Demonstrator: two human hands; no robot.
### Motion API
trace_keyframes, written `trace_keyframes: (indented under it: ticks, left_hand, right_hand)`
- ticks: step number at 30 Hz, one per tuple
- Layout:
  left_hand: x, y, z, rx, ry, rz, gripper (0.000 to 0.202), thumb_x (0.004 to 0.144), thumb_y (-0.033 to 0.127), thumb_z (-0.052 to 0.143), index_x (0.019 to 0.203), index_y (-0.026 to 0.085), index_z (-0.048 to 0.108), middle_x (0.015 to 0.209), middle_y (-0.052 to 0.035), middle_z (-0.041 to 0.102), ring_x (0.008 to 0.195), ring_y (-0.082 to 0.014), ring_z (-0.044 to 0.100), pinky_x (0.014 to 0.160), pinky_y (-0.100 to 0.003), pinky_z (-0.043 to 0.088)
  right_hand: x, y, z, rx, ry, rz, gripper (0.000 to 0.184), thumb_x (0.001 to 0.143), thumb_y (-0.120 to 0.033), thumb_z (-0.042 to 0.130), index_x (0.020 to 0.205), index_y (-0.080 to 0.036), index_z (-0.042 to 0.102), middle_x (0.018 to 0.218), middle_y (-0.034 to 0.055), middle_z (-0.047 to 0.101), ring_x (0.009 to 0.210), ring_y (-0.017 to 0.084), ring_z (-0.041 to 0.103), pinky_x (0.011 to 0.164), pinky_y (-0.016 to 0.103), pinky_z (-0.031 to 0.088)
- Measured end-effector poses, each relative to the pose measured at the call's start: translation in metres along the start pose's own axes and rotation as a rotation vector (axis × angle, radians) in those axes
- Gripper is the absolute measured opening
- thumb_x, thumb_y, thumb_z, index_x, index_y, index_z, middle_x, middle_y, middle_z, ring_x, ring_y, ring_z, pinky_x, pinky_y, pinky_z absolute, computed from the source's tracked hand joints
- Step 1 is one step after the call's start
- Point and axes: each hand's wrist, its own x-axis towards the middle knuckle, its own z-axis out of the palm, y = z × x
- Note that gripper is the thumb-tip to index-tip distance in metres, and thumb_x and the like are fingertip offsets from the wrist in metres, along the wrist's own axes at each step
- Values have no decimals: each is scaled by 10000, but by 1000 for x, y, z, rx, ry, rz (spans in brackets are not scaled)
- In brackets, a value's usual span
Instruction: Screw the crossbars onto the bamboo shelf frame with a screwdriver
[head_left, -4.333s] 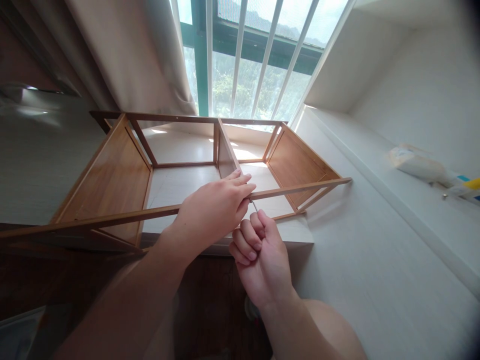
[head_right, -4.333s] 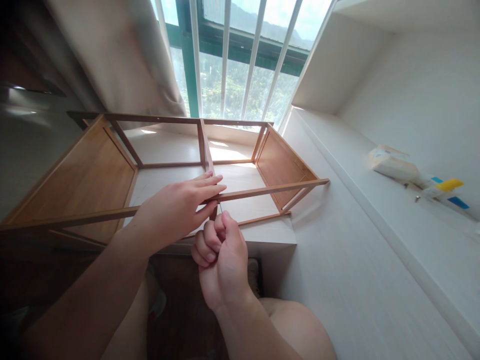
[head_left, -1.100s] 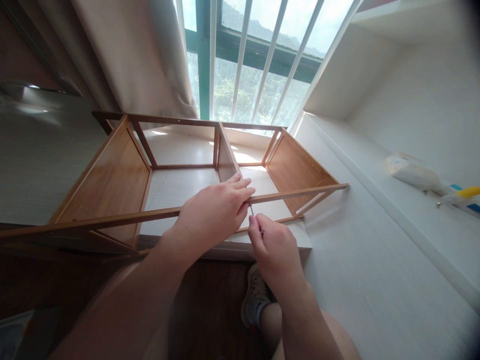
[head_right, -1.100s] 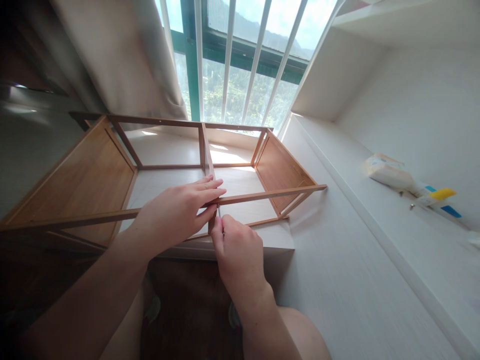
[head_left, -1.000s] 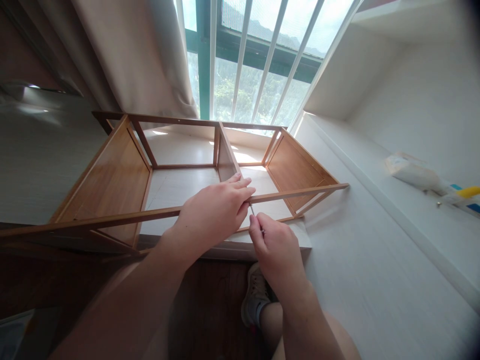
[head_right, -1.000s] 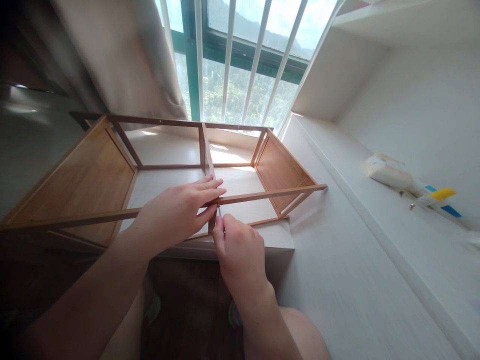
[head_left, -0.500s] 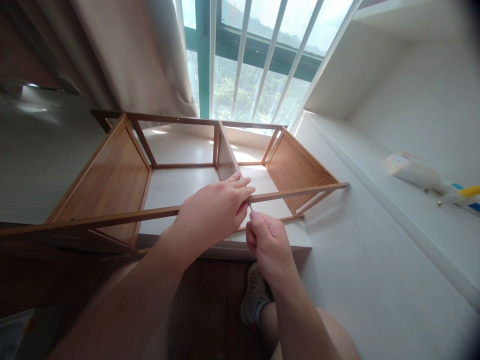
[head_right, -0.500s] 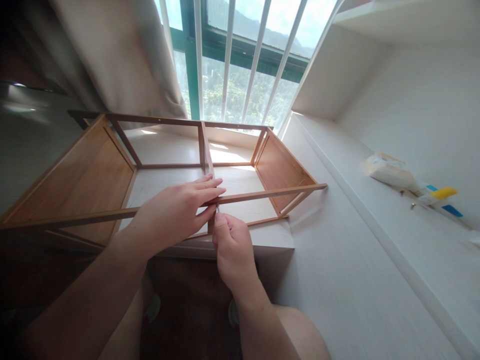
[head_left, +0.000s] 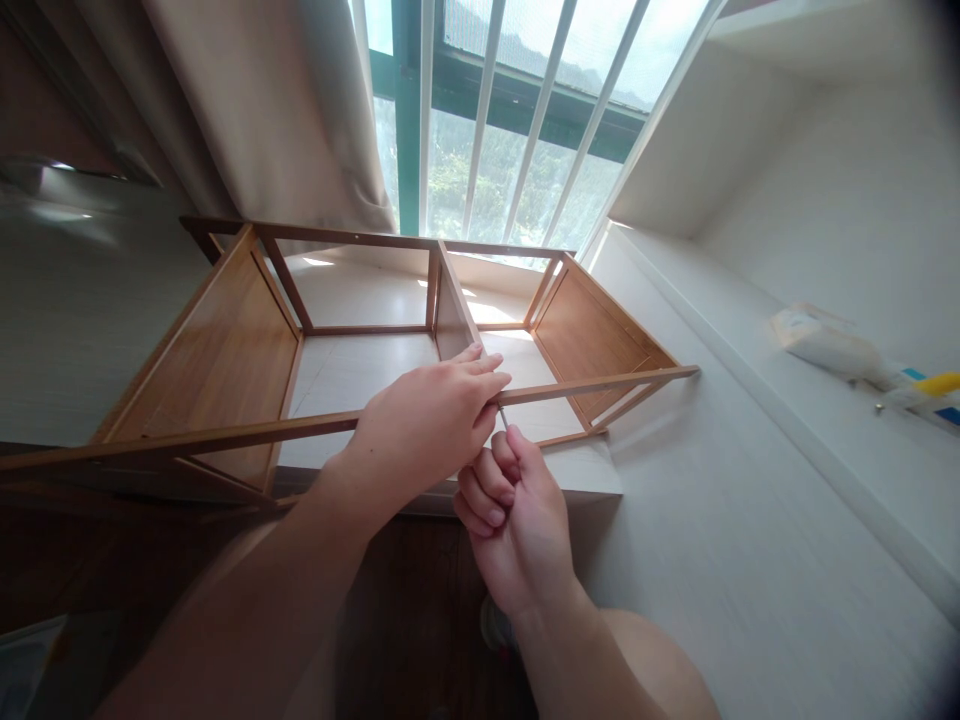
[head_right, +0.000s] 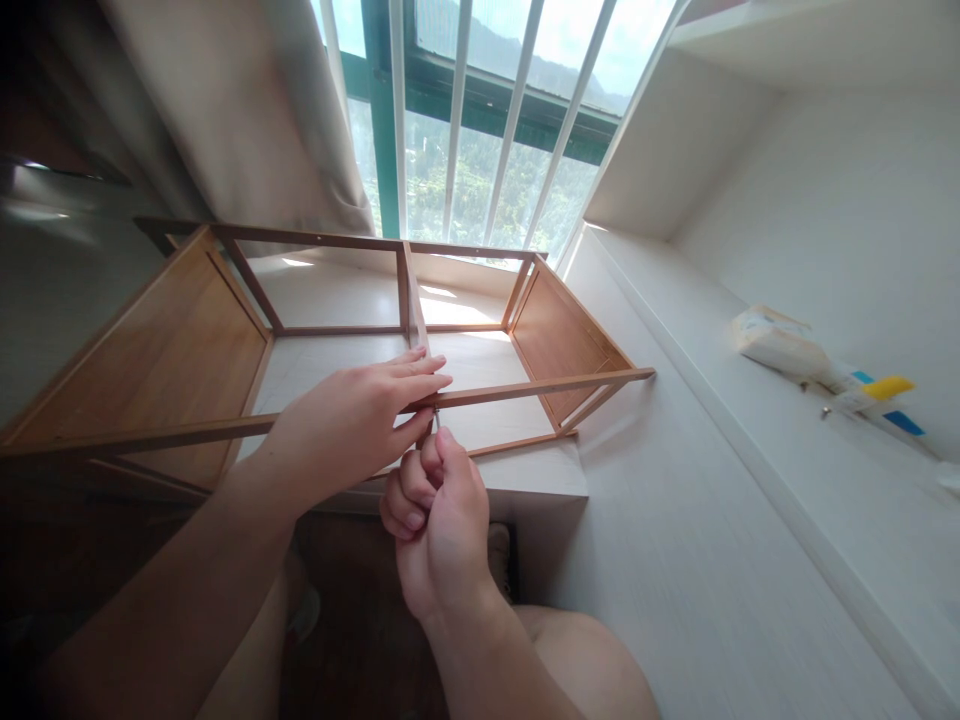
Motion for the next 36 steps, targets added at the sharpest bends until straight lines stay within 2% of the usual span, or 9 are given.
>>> trace_keyframes:
  ticks: [7, 16, 28, 32, 36]
  left_hand:
    - [0, 0, 0, -7, 14, 0, 338, 941, 201, 433, 1217, 225, 628, 1385, 1, 591, 1366, -194, 464, 999, -370, 525]
    - [0, -1, 0, -19, 14, -5, 333, 939, 203, 443, 1218, 231, 623, 1375, 7, 598, 1363, -197, 467, 989, -392, 537]
    - [-2, 0, 1, -50, 28, -18, 327, 945, 200, 441, 1207, 239, 633, 1350, 9, 617, 1367, -199, 463, 1035, -403, 514]
    - [-2, 0, 1, -48, 29, -18, 314, 946, 205, 438, 1183, 242, 641, 1361, 13, 609, 1372, -193, 456, 1034, -396, 517]
    - [-2, 0, 2, -37, 24, -20, 302, 939, 202, 443, 1153, 245, 652, 1373, 13, 600, 1370, -195, 460, 1020, -397, 527]
  right_hand:
    - [0, 5, -1, -116, 73, -92, 404, 981, -344, 444, 631, -205, 299, 482, -89, 238, 402, 72, 142, 397, 216, 111]
    - [2, 14, -3, -113, 81, -149, 427, 969, -367, 461, 614, -206, 288, 479, -90, 232, 408, 74, 151, 399, 226, 115]
    - [0, 25, -9, -228, 165, -344, 474, 973, -418, 481, 585, -203, 313, 503, -76, 255, 450, 85, 185, 414, 240, 150]
    - [1, 25, -17, -384, 181, -436, 461, 984, -396, 446, 582, -212, 313, 499, -65, 284, 459, 97, 220, 425, 253, 183]
    - [2, 17, -27, -743, 206, -579, 483, 1005, -398, 402, 563, -215, 327, 500, -51, 328, 484, 109, 287, 473, 273, 244]
